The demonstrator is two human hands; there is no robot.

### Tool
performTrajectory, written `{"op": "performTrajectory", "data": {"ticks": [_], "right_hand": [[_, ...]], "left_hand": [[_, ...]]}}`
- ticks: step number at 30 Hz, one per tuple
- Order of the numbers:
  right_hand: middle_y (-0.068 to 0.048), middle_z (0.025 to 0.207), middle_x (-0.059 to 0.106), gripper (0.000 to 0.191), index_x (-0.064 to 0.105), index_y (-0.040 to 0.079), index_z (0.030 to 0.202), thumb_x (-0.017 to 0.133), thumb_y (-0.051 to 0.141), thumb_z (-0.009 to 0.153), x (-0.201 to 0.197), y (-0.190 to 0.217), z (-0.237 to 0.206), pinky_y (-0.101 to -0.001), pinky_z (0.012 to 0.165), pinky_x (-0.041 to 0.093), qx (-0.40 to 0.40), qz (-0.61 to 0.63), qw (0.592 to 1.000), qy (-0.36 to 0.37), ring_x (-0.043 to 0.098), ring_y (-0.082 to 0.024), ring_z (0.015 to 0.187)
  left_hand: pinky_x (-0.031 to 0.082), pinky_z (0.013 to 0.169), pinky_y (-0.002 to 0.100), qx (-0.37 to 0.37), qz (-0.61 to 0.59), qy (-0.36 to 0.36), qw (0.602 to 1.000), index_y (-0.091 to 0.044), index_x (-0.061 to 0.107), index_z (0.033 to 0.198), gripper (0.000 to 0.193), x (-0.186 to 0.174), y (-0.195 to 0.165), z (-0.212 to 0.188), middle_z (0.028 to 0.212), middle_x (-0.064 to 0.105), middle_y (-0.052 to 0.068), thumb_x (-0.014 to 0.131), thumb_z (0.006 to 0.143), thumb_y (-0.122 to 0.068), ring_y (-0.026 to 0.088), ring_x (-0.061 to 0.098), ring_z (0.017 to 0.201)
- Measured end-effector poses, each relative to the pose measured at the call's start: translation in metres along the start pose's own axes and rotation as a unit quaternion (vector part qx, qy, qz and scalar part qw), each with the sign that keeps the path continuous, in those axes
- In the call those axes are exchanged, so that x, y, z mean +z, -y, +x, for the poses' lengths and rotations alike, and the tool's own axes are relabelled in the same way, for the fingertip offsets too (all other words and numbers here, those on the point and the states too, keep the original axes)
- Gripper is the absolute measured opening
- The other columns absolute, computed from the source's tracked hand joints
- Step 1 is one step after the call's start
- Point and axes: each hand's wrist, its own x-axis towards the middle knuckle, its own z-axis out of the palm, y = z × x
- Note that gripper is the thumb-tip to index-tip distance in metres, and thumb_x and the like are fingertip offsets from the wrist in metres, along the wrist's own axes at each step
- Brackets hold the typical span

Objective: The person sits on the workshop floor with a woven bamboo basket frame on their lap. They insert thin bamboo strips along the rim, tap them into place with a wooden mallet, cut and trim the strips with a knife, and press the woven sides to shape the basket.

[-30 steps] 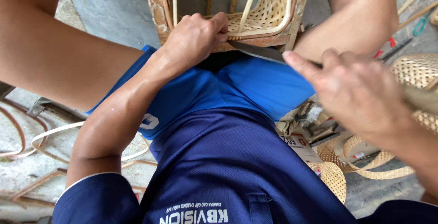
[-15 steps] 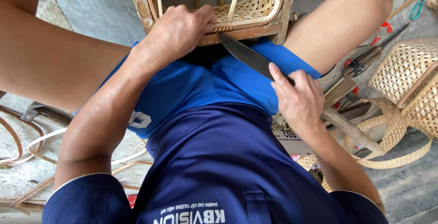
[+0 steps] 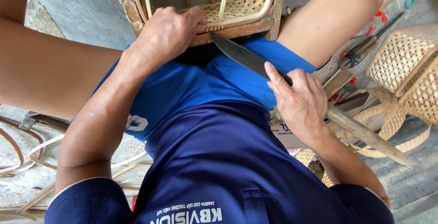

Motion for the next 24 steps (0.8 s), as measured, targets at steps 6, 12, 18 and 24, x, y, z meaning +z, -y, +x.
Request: {"op": "performTrajectory", "data": {"ticks": [6,12,18,24], "right_hand": [[-0.007,0.093,0.054,0.057,0.060,0.032,0.149,0.078,0.026,0.095,-0.017,0.026,0.034,-0.0449,0.078,0.049,0.028,0.029,0.999,-0.033,0.058,-0.029,0.083],[-0.012,0.093,0.063,0.056,0.060,0.025,0.146,0.067,0.014,0.091,-0.117,-0.007,-0.012,-0.0460,0.070,0.051,0.109,0.096,0.973,0.179,0.062,-0.029,0.078],[-0.013,0.106,0.072,0.021,0.069,0.000,0.123,0.055,0.011,0.112,-0.028,-0.134,-0.031,-0.0396,0.085,0.052,0.404,0.201,0.863,-0.227,0.067,-0.020,0.095],[-0.016,0.110,0.072,0.043,0.063,-0.008,0.141,0.047,0.011,0.106,0.173,-0.205,-0.014,-0.0367,0.100,0.054,0.371,0.484,0.719,-0.333,0.067,-0.022,0.105]], "left_hand": [[0.055,0.061,0.051,0.009,-0.017,-0.013,1.000,-0.003,0.069,0.099,0.011,-0.004,0.003,-0.001,0.073,0.068,0.022,0.068,0.102,-0.013,0.042,0.069,0.070],[0.056,0.067,0.050,0.000,-0.067,-0.020,0.998,-0.004,0.072,0.105,0.009,-0.016,-0.007,0.003,0.082,0.071,0.022,0.066,0.104,-0.011,0.041,0.071,0.077],[0.053,0.075,0.027,-0.047,-0.313,-0.321,0.892,-0.001,0.063,0.107,0.020,-0.055,0.004,-0.026,0.101,0.074,0.010,0.051,0.119,-0.011,0.017,0.065,0.082],[0.055,0.092,0.026,-0.145,-0.222,-0.388,0.883,0.002,0.060,0.142,0.025,-0.030,0.033,-0.056,0.126,0.068,0.015,0.060,0.120,-0.010,0.015,0.065,0.109]]}}
